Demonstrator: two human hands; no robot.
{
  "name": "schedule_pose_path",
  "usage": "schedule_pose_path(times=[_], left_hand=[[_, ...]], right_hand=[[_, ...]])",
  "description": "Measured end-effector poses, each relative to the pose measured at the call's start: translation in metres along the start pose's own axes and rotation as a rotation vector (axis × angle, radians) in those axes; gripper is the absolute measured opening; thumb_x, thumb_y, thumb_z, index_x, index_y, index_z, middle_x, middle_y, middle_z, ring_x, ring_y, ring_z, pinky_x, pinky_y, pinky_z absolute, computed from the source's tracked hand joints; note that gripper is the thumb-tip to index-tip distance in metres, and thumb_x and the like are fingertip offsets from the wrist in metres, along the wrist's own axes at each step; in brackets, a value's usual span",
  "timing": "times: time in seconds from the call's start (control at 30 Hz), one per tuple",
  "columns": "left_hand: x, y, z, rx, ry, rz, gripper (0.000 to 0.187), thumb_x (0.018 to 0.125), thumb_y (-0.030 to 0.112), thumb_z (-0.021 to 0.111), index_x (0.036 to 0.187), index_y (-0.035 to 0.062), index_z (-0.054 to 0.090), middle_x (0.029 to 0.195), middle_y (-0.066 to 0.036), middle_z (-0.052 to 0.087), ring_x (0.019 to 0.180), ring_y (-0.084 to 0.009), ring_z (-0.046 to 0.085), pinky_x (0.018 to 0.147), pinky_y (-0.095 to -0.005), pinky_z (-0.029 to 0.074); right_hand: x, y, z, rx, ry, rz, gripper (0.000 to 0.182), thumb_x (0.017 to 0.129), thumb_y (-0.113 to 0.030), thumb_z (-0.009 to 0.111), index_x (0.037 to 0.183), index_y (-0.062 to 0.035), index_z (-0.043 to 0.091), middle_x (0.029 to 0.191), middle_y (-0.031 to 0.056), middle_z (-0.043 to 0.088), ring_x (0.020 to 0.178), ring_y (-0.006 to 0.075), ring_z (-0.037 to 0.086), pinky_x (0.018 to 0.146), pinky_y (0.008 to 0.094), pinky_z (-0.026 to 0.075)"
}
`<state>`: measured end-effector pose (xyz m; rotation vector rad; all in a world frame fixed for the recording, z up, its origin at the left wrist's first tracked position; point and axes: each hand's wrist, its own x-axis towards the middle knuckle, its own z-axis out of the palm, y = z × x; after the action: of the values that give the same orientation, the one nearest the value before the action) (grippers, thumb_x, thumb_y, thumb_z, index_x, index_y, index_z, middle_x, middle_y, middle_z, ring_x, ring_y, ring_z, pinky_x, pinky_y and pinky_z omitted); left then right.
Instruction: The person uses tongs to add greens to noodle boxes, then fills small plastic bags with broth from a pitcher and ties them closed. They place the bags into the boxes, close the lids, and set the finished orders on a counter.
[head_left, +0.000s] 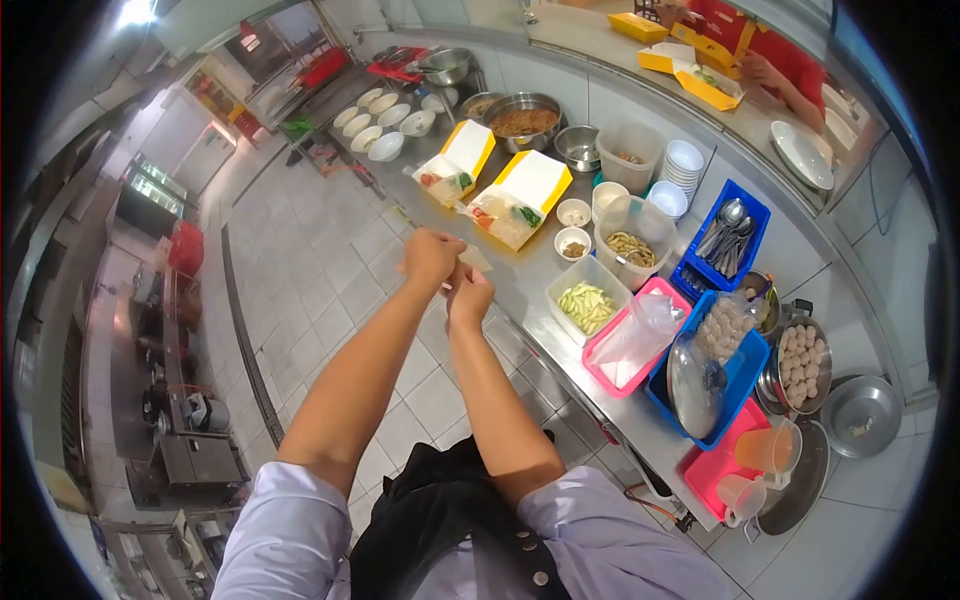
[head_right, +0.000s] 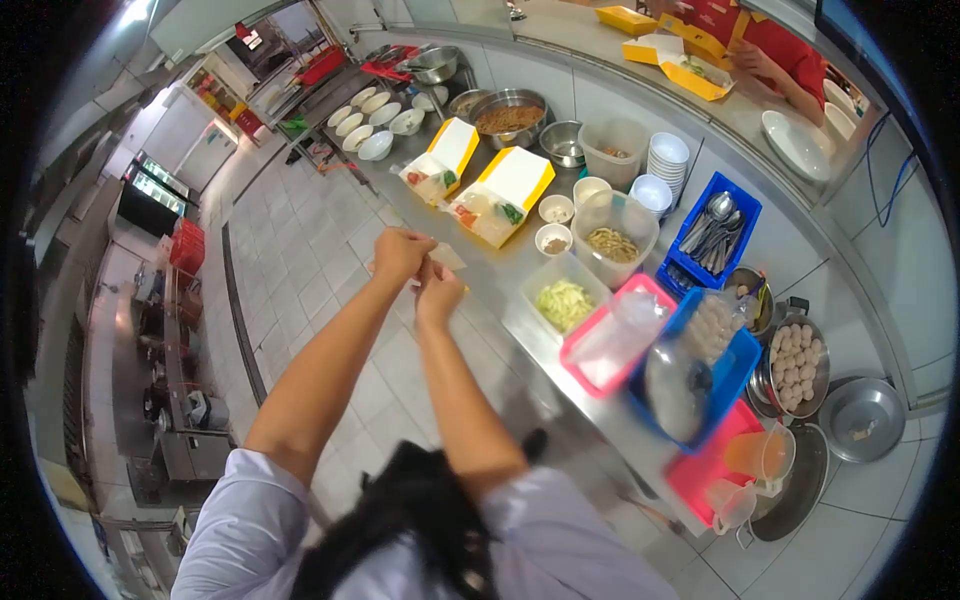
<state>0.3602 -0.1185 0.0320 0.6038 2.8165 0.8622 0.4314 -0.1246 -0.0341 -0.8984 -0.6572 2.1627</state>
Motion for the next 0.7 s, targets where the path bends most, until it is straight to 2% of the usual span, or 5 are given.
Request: schedule_pose_path(times=[0.03,0.1,0.2,0.5,0.7], left_hand=[[0.003,-0.004,0.009,-0.095,-0.059,-0.065,0.019,0.08,0.022,0.086,0.088,0.0046,0.084,0.079,-0.01,0.079,0.071,-0.0207,0.076,0.067,-0.0384,0.058],[0.009,-0.01,0.023,-0.127,-0.087,-0.053,0.018,0.079,0.02,0.086,0.087,0.0037,0.084,0.078,-0.01,0.079,0.071,-0.0199,0.076,0.066,-0.0363,0.058],[0.015,-0.014,0.042,-0.157,-0.114,-0.042,0.018,0.076,0.021,0.087,0.084,0.0047,0.083,0.079,-0.011,0.079,0.073,-0.0234,0.076,0.069,-0.0367,0.058],[0.038,-0.014,0.101,0.129,-0.139,0.112,0.019,0.083,0.03,0.079,0.083,0.0115,0.083,0.083,-0.013,0.08,0.081,-0.0295,0.078,0.075,-0.0422,0.058],[0.046,-0.01,0.114,0.133,-0.258,0.058,0.021,0.082,0.03,0.08,0.09,0.0114,0.086,0.086,-0.01,0.081,0.088,-0.0286,0.078,0.086,-0.0438,0.057]], right_hand=[[0.003,0.003,-0.008,0.003,0.005,0.002,0.025,0.103,-0.022,0.071,0.105,0.0018,0.075,0.092,0.0047,0.076,0.083,0.016,0.07,0.072,0.0334,0.054],[0.007,0.004,-0.021,-0.534,0.075,-0.561,0.023,0.102,-0.02,0.07,0.099,0.0024,0.075,0.087,0.0094,0.076,0.072,0.0234,0.069,0.07,0.0407,0.054],[0.009,-0.001,-0.032,-0.846,0.157,-0.729,0.017,0.098,-0.016,0.071,0.095,0.0003,0.075,0.086,0.014,0.073,0.074,0.0329,0.069,0.073,0.0461,0.055],[0.039,-0.011,-0.062,-1.168,0.268,-0.846,0.011,0.084,-0.01,0.077,0.094,-0.0082,0.079,0.122,0.0087,0.069,0.113,0.0332,0.059,0.095,0.0443,0.047],[0.088,0.027,-0.077,-1.194,0.32,-0.924,0.018,0.083,-0.009,0.078,0.101,-0.0098,0.079,0.127,0.0039,0.071,0.119,0.0307,0.058,0.103,0.0448,0.04]])
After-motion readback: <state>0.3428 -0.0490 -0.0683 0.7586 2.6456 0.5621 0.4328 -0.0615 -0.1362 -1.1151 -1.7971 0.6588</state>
